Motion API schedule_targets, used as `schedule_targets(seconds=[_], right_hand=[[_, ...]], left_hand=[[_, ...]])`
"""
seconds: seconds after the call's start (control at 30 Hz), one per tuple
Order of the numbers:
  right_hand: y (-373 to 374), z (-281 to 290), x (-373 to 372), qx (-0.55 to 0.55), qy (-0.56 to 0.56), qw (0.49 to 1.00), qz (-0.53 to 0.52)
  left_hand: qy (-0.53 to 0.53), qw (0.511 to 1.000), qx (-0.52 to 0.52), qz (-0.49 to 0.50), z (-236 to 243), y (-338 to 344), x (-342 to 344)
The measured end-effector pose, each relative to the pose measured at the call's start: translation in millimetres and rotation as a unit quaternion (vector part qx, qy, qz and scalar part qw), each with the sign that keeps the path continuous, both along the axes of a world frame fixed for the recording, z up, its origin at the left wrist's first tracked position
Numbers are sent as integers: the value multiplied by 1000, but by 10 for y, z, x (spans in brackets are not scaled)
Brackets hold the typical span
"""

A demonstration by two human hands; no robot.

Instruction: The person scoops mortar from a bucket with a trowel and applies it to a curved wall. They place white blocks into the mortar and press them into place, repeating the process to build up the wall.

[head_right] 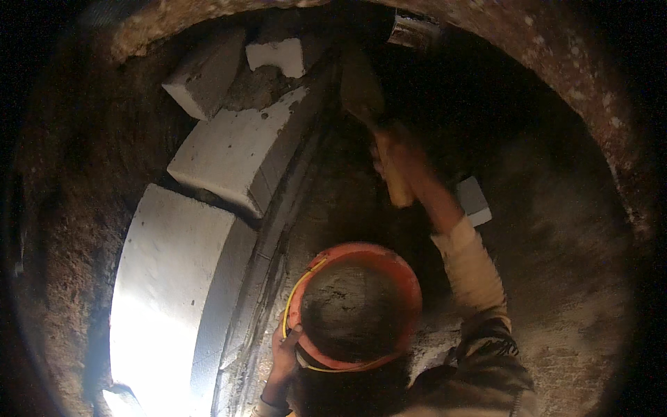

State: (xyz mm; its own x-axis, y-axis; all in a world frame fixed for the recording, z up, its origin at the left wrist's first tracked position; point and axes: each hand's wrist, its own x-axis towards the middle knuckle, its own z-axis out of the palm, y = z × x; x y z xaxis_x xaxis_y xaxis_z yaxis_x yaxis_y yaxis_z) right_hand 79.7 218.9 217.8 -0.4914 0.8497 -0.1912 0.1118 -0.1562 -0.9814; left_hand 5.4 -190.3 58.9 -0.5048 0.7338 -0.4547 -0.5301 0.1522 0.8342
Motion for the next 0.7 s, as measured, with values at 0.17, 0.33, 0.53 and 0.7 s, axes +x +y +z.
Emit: schedule_targets(seconds=[0.17, 0.33, 0.53, 0.7], right_hand=[[398, 106, -400, 46, 16, 999, -23], [21, 361, -388, 146, 52, 988, 26], [-272, 313, 284, -120, 281, 933, 190], [-228, -42, 837, -95, 333, 935, -67]], left_hand=[[32, 999, 10, -13, -149, 26, 32], [-7, 1000, 3, -21, -206, -36, 10], [-42, 999, -5, 17, -175, 8, 45], [-33, 999, 5, 34, -1, 50, 59]])
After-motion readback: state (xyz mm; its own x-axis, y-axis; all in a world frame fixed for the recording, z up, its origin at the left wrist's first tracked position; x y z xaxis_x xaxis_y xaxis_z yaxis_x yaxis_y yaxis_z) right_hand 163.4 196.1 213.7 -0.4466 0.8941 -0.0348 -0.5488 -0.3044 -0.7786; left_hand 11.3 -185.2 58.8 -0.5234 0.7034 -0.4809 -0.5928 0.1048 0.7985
